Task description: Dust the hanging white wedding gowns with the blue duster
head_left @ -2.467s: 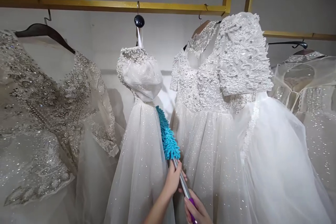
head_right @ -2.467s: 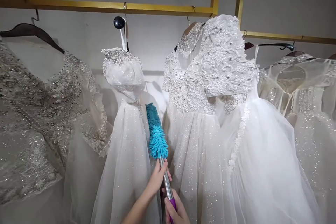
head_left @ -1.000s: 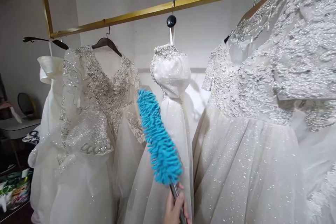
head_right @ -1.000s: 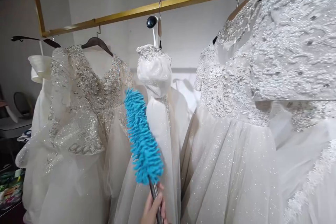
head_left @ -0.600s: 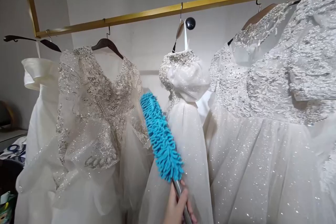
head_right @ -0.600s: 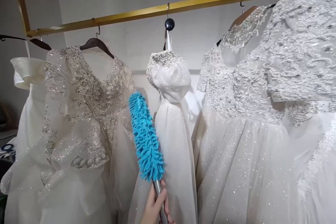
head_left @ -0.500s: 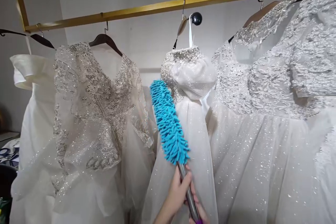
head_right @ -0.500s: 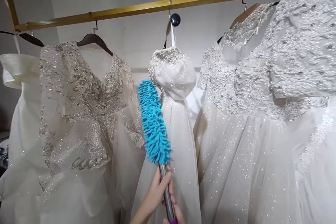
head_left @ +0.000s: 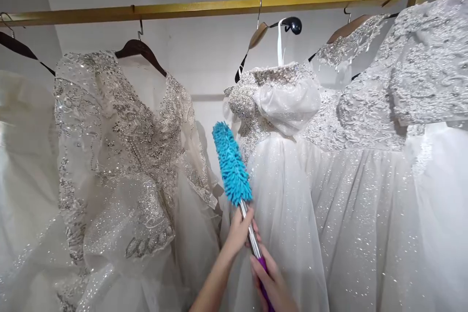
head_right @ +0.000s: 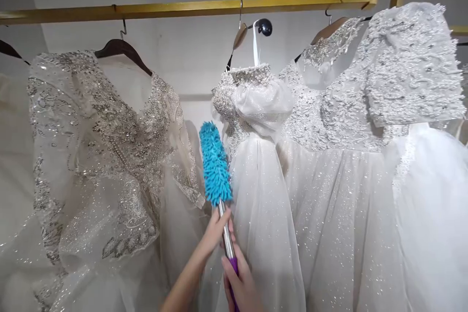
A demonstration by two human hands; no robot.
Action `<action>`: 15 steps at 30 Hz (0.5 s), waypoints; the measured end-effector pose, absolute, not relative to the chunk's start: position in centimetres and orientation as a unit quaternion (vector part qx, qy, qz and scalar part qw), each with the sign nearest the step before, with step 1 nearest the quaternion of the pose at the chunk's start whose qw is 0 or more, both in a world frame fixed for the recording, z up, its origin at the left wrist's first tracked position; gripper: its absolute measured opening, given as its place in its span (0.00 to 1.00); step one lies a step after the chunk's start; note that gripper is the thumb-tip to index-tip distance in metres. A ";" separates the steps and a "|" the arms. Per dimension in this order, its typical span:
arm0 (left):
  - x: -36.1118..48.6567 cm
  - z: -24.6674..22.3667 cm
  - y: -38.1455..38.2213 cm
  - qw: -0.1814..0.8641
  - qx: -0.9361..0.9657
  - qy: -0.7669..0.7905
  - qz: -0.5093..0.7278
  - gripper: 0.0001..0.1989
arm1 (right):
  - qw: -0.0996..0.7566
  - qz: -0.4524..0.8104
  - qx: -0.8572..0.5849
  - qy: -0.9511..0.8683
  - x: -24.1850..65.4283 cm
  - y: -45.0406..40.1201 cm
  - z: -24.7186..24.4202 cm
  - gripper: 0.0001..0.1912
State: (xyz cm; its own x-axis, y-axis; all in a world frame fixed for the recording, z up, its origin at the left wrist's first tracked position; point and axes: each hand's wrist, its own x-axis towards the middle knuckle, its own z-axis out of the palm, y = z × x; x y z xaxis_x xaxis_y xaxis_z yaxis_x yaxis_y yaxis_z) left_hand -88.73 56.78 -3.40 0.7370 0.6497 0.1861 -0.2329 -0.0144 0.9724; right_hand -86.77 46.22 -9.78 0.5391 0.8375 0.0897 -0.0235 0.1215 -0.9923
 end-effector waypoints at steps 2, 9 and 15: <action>-88.7 -0.5 58.3 0.669 0.643 0.149 0.341 0.24 | 0.668 0.330 -0.530 -0.405 -86.8 47.7 -6.7 0.34; -85.2 1.7 61.7 0.653 0.663 0.139 0.338 0.24 | 0.723 0.299 -0.466 -0.413 -84.6 51.6 -4.7 0.20; -85.1 -4.4 60.6 0.670 0.643 0.188 0.320 0.29 | 0.700 0.316 -0.521 -0.373 -84.1 50.8 -10.3 0.39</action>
State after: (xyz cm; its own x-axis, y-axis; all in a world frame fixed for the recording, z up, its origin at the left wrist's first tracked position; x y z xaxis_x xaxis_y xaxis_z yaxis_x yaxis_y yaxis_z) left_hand -85.14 60.65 -4.43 0.7246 0.6704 0.1601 -0.1881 -0.0310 0.9817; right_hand -84.10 50.80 -10.34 0.5216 0.8312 0.1926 -0.0536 0.2572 -0.9649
